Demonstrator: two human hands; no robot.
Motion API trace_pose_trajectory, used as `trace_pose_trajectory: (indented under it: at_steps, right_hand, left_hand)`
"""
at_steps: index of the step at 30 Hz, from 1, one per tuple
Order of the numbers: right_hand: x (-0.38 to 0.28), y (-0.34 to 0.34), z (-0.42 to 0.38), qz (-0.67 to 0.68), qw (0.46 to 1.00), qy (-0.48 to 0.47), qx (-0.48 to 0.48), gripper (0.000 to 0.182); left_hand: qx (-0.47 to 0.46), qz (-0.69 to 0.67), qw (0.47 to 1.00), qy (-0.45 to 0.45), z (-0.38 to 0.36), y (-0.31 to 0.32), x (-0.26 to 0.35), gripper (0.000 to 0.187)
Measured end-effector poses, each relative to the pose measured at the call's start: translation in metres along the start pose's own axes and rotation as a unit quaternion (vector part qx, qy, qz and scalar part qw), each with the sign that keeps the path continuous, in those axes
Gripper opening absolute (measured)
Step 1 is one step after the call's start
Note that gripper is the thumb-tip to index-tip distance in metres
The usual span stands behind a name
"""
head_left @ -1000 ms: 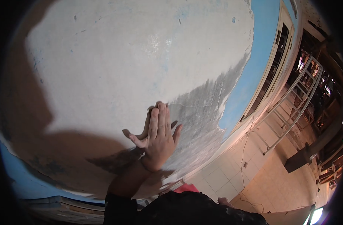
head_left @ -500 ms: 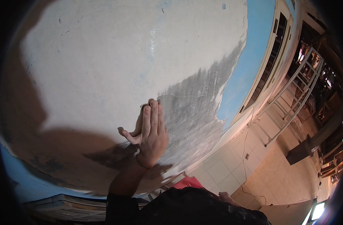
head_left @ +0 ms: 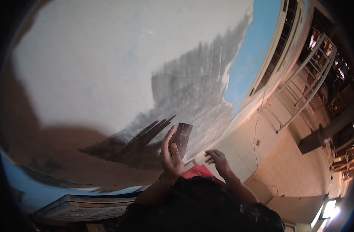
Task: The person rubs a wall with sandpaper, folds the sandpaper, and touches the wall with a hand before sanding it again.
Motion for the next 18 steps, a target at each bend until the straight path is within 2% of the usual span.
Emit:
trace_pose_trajectory:
  at_steps: [1,2,4,6,10,13,16,18]
  right_hand:
    - [-0.037,0.02,-0.009,-0.032,0.998,-0.04,-0.021,0.036]
    - [-0.068,0.036,-0.017,-0.002,0.996,-0.078,-0.042,0.034]
    - [-0.1,0.06,-0.027,0.031,0.987,-0.128,-0.092,0.038]
    - [-0.111,0.075,-0.03,0.046,0.983,-0.141,-0.11,0.039]
    - [-0.112,0.086,-0.028,0.021,0.991,-0.113,-0.073,0.031]
    - [-0.116,0.085,-0.026,0.063,0.99,-0.121,-0.042,0.024]
    - [-0.115,0.077,-0.02,0.084,0.987,-0.136,-0.008,0.022]
    - [-0.113,0.07,-0.016,0.073,0.987,-0.139,0.016,0.021]
  left_hand:
    - [-0.001,-0.012,0.999,-0.034,-0.01,-0.001,-0.009,0.035]
    - [-0.01,-0.014,0.999,-0.05,-0.017,-0.002,-0.013,0.035]
    - [-0.043,0.005,0.998,-0.04,-0.024,-0.004,-0.01,0.036]
    - [-0.077,0.037,0.996,-0.012,-0.026,-0.005,-0.006,0.036]
    - [-0.112,0.078,0.991,0.017,-0.024,-0.009,0.0,0.037]
    - [-0.054,-0.068,0.99,-0.111,-0.024,-0.01,-0.008,0.039]
    - [-0.071,-0.018,0.977,-0.199,-0.036,-0.022,-0.041,0.037]
    - [-0.12,0.066,0.967,-0.216,-0.042,-0.029,-0.059,0.031]
Point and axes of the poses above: each hand's wrist, its own z-axis towards the middle knuckle, its own y-axis out of the palm, x = y × z, the point moved 10 cm from there along z, towards the middle knuckle, and after that the axes turned 11 degrees about x, right-handed, at the moved point
